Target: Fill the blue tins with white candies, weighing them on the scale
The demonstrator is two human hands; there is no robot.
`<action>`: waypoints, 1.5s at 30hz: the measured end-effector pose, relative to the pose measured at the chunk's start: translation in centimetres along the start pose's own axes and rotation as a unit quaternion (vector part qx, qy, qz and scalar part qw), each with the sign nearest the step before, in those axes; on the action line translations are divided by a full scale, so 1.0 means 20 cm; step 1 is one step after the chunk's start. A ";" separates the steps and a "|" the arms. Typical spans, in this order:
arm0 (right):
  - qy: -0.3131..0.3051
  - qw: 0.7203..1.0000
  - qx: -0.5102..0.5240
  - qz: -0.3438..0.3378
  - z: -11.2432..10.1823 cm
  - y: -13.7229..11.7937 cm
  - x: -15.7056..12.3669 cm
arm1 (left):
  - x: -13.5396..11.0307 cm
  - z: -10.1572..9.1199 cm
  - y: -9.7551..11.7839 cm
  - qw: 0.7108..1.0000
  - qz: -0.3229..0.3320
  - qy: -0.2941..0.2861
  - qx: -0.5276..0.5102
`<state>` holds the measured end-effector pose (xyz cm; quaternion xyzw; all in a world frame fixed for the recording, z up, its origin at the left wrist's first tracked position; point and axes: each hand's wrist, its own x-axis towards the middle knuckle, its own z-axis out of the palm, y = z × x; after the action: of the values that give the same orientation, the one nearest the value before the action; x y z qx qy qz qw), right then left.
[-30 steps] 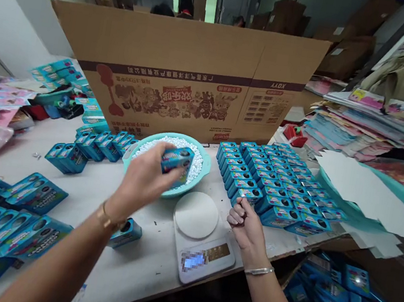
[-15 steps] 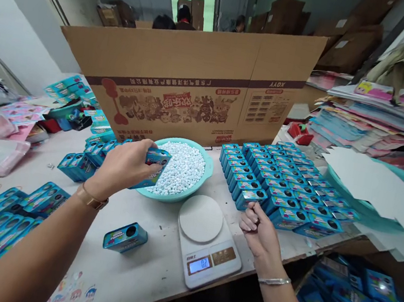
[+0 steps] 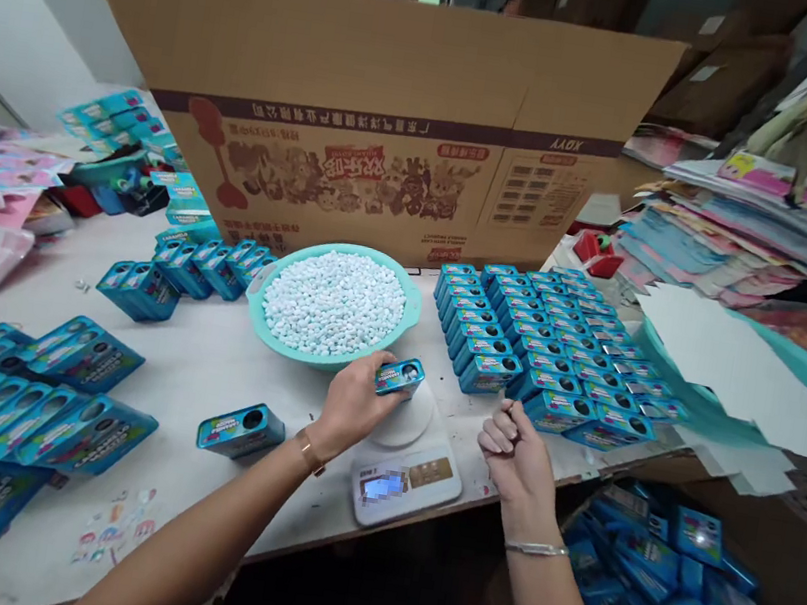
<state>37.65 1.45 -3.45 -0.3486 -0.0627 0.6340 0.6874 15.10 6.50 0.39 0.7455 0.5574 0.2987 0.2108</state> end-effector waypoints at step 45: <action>0.012 0.996 -0.036 -0.079 -0.02 -0.06 -0.10 | 0.05 0.10 0.06 0.984 0.163 -0.002 0.071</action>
<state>38.46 -0.51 -2.25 -0.3746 -0.1050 0.5711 0.7228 17.50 7.22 -0.04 0.8401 0.4479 0.2870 0.1065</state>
